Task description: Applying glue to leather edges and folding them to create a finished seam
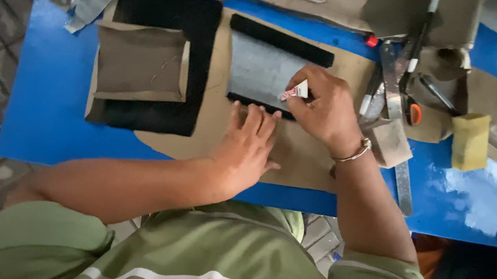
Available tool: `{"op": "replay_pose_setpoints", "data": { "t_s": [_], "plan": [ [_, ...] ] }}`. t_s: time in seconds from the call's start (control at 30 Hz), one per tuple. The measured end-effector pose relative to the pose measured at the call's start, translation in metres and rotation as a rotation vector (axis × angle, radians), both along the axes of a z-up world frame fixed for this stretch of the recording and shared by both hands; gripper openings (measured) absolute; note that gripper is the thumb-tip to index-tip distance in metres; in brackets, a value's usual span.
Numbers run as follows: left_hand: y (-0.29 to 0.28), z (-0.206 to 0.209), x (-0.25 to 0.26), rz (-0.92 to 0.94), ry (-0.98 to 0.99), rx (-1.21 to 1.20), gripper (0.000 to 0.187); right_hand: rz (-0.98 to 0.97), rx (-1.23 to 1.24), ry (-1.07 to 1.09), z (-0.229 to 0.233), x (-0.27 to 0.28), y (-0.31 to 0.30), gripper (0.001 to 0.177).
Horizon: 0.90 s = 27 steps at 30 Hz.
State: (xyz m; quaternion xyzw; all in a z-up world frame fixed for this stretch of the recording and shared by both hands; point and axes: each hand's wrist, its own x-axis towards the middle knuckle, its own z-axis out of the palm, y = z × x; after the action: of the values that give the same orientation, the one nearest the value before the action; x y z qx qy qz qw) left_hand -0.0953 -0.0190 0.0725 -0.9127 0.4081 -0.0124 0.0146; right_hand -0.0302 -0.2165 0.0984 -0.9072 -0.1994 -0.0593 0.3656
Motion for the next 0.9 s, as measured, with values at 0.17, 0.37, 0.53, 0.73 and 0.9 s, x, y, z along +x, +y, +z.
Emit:
{"op": "replay_pose_setpoints", "data": {
  "t_s": [0.17, 0.37, 0.53, 0.73, 0.9],
  "plan": [
    [-0.002, -0.011, -0.003, 0.042, -0.036, -0.022, 0.092, 0.007, 0.032, -0.004, -0.017, 0.009, 0.025, 0.021],
    [0.001, -0.001, 0.001, 0.016, 0.043, -0.03, 0.082, 0.086, 0.001, -0.037, -0.025, 0.032, 0.056, 0.02],
    [0.0, -0.005, 0.004, 0.021, 0.093, 0.028, 0.083, 0.078, 0.022, 0.028, 0.0, 0.028, 0.059, 0.02],
    [-0.002, -0.018, 0.009, 0.131, -0.201, -0.074, 0.112, -0.135, 0.126, 0.174, 0.022, 0.026, 0.02, 0.024],
    [-0.002, -0.03, 0.024, 0.105, -0.109, -0.204, 0.105, -0.179, 0.084, 0.253, 0.027, 0.024, 0.02, 0.006]
  ]
}}
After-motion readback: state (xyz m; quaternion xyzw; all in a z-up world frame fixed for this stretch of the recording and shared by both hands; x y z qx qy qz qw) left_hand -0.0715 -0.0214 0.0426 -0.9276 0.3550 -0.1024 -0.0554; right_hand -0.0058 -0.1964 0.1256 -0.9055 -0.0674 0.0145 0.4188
